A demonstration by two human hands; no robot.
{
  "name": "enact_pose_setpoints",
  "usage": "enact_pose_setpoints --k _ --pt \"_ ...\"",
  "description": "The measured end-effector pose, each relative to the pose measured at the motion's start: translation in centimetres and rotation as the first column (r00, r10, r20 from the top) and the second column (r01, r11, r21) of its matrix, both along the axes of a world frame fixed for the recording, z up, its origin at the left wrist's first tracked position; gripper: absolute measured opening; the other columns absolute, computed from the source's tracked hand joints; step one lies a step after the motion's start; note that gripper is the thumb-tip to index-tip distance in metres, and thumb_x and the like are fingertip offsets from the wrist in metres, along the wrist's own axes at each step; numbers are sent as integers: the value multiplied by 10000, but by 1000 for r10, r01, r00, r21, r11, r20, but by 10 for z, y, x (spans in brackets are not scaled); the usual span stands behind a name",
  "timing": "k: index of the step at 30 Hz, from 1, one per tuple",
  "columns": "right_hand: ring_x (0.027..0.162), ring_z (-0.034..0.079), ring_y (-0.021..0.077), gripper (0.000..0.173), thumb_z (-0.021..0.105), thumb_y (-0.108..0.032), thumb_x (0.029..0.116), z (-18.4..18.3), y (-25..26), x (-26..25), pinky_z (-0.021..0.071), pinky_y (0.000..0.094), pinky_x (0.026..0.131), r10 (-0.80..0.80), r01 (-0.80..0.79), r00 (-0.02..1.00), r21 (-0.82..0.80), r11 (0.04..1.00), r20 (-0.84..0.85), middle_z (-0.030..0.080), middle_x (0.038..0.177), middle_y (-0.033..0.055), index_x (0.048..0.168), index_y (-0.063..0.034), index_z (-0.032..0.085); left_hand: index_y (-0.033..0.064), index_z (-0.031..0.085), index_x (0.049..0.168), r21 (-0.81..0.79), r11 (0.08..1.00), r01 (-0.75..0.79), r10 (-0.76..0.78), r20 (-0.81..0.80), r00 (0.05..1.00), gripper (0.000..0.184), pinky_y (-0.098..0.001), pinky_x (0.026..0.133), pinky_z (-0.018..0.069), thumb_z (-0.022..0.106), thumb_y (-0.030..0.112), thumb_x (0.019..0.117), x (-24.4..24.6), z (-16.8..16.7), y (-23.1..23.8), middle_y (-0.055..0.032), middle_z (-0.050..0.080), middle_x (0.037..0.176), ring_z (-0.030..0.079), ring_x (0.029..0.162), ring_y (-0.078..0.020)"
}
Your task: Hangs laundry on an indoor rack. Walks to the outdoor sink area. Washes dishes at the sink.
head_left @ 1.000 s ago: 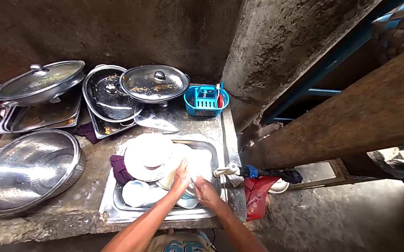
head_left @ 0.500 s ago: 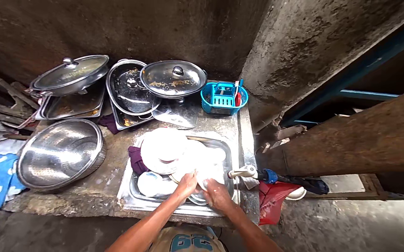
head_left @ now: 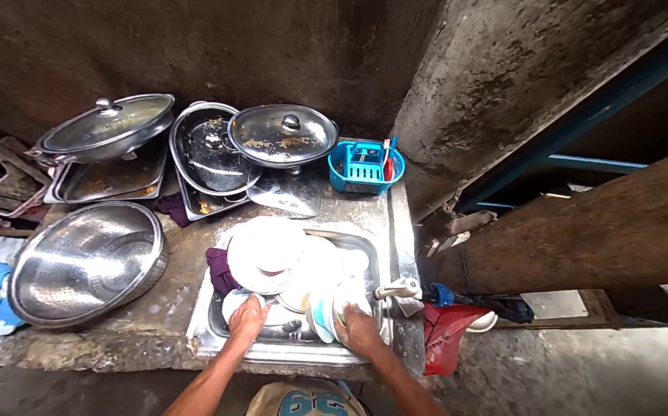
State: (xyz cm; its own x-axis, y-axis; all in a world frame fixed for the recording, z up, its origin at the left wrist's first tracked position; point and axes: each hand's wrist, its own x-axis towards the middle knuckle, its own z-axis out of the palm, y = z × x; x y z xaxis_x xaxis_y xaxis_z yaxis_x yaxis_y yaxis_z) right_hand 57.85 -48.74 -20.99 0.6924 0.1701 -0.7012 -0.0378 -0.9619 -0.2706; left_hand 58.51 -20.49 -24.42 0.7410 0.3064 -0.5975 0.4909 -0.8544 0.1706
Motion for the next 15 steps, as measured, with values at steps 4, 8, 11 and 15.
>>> enact_pose_setpoints --k 4,8,11,15 --pt "1274 586 386 611 569 -454 1003 24 -22 6 471 595 1045 -23 26 999 101 995 -23 560 1420 221 1453 -45 514 -21 549 1390 -145 987 -72 84 80 993 518 -601 1045 460 614 333 1018 -12 6 16 -255 663 1253 625 1214 -412" --pt "1146 669 310 541 648 -395 980 43 -27 0 502 489 1041 -350 265 925 409 873 149 689 1211 212 1334 12 611 -39 621 1216 -418 900 -122 236 233 943 321 -559 929 504 600 224 1031 -40 26 33 -235 674 1027 657 989 -353" --pt "1087 685 204 402 692 -232 957 36 16 -8 537 370 1014 -468 222 876 766 604 116 707 1151 176 1238 53 647 -68 644 1145 -530 841 -111 386 444 809 323 -478 918 519 475 195 1066 -56 42 14 -213 682 1007 661 970 -267" --pt "1286 592 311 366 676 -249 958 13 94 -23 443 481 1134 -381 -154 848 859 488 368 662 1317 195 1215 8 713 -103 664 1134 -654 742 -145 591 538 601 381 -361 913 539 416 180 1082 -53 54 -36 -180 703 986 674 940 -164"
